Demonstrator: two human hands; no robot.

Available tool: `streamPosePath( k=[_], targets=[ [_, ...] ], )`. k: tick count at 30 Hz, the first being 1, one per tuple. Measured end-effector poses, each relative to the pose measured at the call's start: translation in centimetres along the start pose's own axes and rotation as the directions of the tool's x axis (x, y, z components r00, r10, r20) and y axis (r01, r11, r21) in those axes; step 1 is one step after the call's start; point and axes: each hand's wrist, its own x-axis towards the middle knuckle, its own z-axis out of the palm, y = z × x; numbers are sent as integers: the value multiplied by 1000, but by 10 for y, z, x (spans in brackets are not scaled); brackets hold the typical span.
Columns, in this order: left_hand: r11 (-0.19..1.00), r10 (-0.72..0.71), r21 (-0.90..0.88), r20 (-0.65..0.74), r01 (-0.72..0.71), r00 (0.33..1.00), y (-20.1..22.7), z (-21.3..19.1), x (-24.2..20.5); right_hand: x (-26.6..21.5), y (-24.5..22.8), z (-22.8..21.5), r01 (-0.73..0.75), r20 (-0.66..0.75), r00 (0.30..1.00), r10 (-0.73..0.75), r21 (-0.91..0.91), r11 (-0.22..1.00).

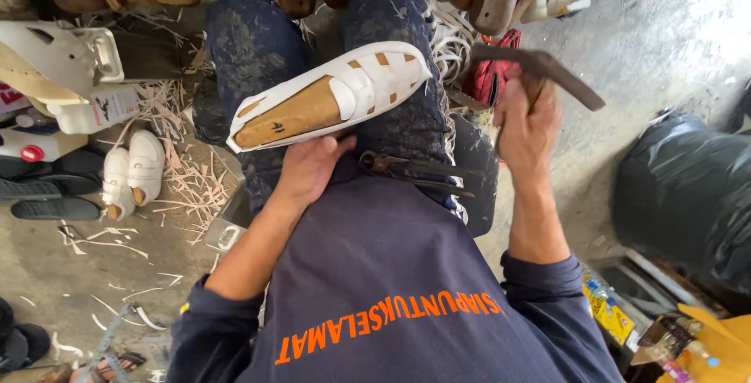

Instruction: Lasting a leather shoe by pulling the upper over a last and hammering it into place

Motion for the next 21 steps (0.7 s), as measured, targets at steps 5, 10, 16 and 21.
streamPosePath(
  k=[5, 10, 16, 21],
  targets=[
    [893, 280, -379, 45, -242, 959, 47, 31, 38, 63, -27, -13, 270, 192, 960, -202, -459, 846],
    [778, 284, -607, 108, -163, 953, 102, 44, 22, 165, -13, 1, 608, 383, 794, -473, -540, 582],
    [732, 236, -677, 149, -75, 960, 99, 33, 35, 247, 8, 46, 705, 413, 687, -597, -577, 412],
    [736, 213, -674, 143, -62, 967, 89, 29, 30, 250, 39, 58, 627, 311, 675, -670, -720, 297]
  ],
)
